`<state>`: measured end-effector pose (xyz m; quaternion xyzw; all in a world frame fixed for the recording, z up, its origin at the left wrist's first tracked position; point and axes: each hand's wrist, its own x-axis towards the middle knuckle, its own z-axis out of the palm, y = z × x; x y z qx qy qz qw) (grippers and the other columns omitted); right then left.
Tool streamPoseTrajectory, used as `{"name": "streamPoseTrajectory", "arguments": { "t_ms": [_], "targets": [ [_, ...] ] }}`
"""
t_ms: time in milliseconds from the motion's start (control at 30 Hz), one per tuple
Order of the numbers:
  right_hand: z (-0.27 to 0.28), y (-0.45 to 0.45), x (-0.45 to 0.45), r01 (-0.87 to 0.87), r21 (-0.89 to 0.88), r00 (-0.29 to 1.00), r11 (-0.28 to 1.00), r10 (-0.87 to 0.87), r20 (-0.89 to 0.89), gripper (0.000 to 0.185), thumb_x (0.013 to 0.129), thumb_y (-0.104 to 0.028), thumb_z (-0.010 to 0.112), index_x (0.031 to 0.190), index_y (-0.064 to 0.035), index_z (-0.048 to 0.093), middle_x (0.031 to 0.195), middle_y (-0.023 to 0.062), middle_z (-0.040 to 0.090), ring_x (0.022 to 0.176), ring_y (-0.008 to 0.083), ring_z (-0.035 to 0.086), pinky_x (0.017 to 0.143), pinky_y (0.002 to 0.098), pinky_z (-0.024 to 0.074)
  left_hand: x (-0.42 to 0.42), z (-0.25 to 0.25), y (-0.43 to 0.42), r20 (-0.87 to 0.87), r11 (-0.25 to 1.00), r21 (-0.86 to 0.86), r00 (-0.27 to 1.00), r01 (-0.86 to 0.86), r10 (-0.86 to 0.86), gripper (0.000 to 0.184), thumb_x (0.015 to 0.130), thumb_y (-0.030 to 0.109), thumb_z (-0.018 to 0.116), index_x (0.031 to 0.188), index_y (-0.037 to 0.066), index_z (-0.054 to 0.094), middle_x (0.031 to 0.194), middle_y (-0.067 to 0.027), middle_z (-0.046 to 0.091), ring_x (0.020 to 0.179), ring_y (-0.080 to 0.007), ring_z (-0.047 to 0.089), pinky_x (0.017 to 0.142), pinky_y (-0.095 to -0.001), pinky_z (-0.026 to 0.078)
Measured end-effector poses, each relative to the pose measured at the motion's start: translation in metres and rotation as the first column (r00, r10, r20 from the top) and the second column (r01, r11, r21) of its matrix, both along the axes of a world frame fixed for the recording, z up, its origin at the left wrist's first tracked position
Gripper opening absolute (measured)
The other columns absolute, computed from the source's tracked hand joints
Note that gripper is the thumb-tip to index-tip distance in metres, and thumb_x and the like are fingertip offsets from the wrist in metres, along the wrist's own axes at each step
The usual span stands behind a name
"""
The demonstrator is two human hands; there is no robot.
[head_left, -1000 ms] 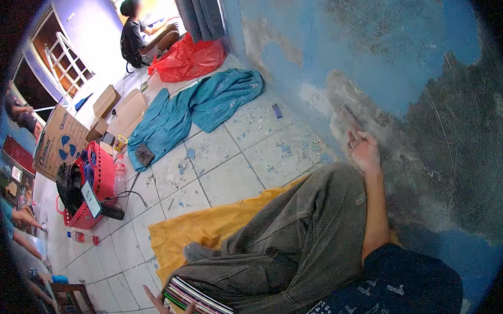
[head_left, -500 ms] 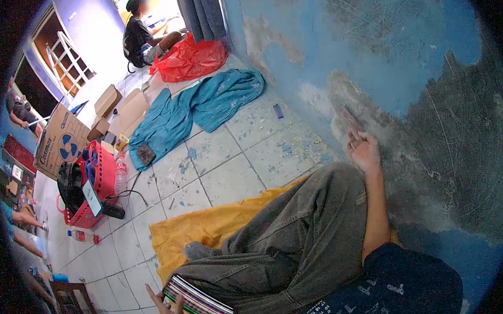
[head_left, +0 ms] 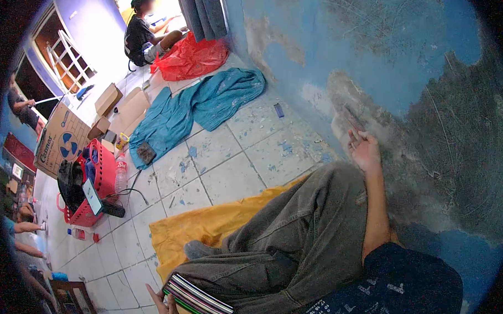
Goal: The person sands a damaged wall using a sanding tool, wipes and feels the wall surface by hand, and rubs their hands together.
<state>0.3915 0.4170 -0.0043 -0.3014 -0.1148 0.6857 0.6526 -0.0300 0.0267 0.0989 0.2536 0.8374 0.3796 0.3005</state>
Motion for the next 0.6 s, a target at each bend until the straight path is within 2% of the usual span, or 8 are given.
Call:
{"name": "streamPoseTrajectory", "arguments": {
  "t_ms": [100, 233, 333, 400, 533, 567, 600],
  "targets": [
    [0.001, 0.0, 0.0, -0.011, 0.005, 1.0, 1.0, 0.011, 0.004, 0.029, 0.073, -0.01, 0.054, 0.098, -0.0008, 0.044, 0.101, 0.0109, 0.05, 0.096, 0.0226, 0.05, 0.072, 0.033, 0.0438, 0.0, 0.0, 0.0, -0.047, 0.999, -0.044, 0.999, 0.008, -0.01, 0.084, 0.081, 0.044, 0.051, 0.133, -0.001, 0.003, 0.123, -0.0219, 0.036, 0.115, -0.0296, 0.034, 0.096, -0.0342, 0.025],
    [0.001, 0.0, 0.001, -0.005, 0.02, 1.0, 1.0, 0.005, -0.008, 0.03, 0.073, -0.01, 0.054, 0.1, 0.0001, 0.044, 0.101, 0.011, 0.051, 0.097, 0.0227, 0.05, 0.073, 0.0322, 0.0435, 0.004, 0.006, 0.002, -0.015, 0.999, -0.045, 1.0, -0.006, 0.005, 0.082, 0.08, 0.039, 0.054, 0.134, 0.0, 0.006, 0.122, -0.0206, 0.038, 0.114, -0.0282, 0.035, 0.096, -0.034, 0.026],
    [0.026, -0.011, 0.005, -0.01, 0.064, 0.999, 0.998, 0.008, 0.031, 0.03, 0.073, -0.009, 0.052, 0.101, 0.0004, 0.043, 0.101, 0.0106, 0.051, 0.1, 0.0222, 0.049, 0.076, 0.0323, 0.0432, 0.007, 0.01, 0.006, 0.033, 0.999, -0.021, 0.999, -0.029, 0.03, 0.083, 0.079, 0.035, 0.058, 0.134, 0.001, 0.006, 0.122, -0.0201, 0.039, 0.114, -0.0273, 0.035, 0.096, -0.035, 0.027],
    [0.046, -0.022, 0.007, 0.04, 0.246, 0.998, 0.968, -0.027, -0.057, 0.033, 0.077, -0.009, 0.049, 0.107, 0.0026, 0.046, 0.112, 0.0094, 0.05, 0.102, 0.023, 0.048, 0.079, 0.0332, 0.0401, 0.009, 0.013, 0.005, 0.064, 0.999, -0.013, 0.997, -0.052, 0.053, 0.084, 0.078, 0.033, 0.06, 0.134, 0.001, 0.006, 0.123, -0.0198, 0.038, 0.114, -0.027, 0.035, 0.095, -0.0362, 0.027],
    [0.016, -0.005, 0.008, 0.013, 0.261, 0.998, 0.965, -0.03, 0.06, 0.035, 0.078, -0.01, 0.047, 0.11, 0.0039, 0.045, 0.115, 0.0106, 0.049, 0.106, 0.0224, 0.046, 0.083, 0.0338, 0.0393, 0.006, 0.01, 0.002, 0.036, 0.999, -0.032, 0.999, 0.02, -0.019, 0.094, 0.069, 0.024, 0.069, 0.134, 0.001, 0.006, 0.123, -0.0189, 0.037, 0.115, -0.0269, 0.034, 0.094, -0.0407, 0.028],
    [0.007, 0.0, 0.003, 0.004, 0.107, 0.999, 0.994, -0.008, 0.038, 0.039, 0.076, -0.01, 0.047, 0.113, 0.0032, 0.041, 0.114, 0.0113, 0.048, 0.106, 0.0238, 0.045, 0.082, 0.0352, 0.0395, 0.004, 0.007, -0.001, 0.01, 0.998, -0.03, 0.998, 0.058, -0.058, 0.098, 0.065, 0.021, 0.073, 0.134, 0.001, 0.006, 0.123, -0.0186, 0.037, 0.115, -0.0269, 0.034, 0.094, -0.0419, 0.028],
    [0.002, 0.004, 0.0, -0.015, -0.047, 1.0, 0.999, 0.016, 0.012, 0.044, 0.075, -0.01, 0.047, 0.116, 0.0025, 0.038, 0.113, 0.0121, 0.048, 0.107, 0.0253, 0.045, 0.082, 0.0366, 0.0396, 0.002, 0.004, -0.004, -0.008, 0.998, -0.007, 0.998, 0.069, -0.069, 0.102, 0.061, 0.018, 0.075, 0.134, 0.001, 0.006, 0.121, -0.0184, 0.039, 0.113, -0.0266, 0.035, 0.094, -0.039, 0.029]
  ]
}}
